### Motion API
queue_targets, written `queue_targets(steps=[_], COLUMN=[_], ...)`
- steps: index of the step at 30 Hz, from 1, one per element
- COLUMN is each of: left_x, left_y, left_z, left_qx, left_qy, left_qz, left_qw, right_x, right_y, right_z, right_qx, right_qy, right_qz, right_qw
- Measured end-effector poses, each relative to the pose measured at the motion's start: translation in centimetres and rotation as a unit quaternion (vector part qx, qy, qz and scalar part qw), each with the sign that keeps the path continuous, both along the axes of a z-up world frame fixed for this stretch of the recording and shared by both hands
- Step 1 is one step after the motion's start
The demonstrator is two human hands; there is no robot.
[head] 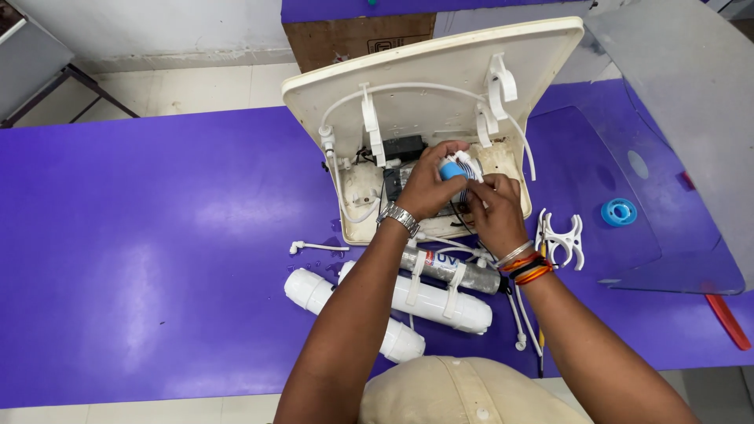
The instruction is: The recorder disassembles the outer casing and internal filter components of a water purification system using a screwdriver and hands.
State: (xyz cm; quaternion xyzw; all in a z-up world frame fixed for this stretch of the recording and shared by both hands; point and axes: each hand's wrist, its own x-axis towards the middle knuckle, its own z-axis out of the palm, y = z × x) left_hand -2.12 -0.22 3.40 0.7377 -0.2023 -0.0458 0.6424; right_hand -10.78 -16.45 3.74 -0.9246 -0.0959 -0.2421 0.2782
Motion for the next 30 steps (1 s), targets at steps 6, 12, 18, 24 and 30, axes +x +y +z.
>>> queue_targets(steps=[6,12,18,24,30], left_x=[-0.4,-0.7,0.2,2.0,3.1], left_y=[0.3,0.0,0.1,0.4,0.2], left_z=[1.6,2.4,2.6,2.9,3.2], left_qx=[0.033,0.061,0.078,0.199,0.240], left_qy=[0.008,-0.059,-0.147,-0.163,-0.164], left_qz=[0.033,0.085,0.087,0.016,-0.033], left_qw=[0.999,0.993,0.982,0.966,0.956], right_x=[0.3,0.2,1.2,2.9,4.5], right_y=[-1.2,0.2,0.5,1.4,1.8], right_z=[1.7,3.3,2.6,3.8,4.0], right_qx=[0.192,0.461,0.529,0.530,0.581], right_qy=[0.110,0.338,0.360,0.376,0.441], right_qz=[-0.004,-0.002,0.025,0.001,0.002], right_qw=[0.975,0.821,0.768,0.760,0.684])
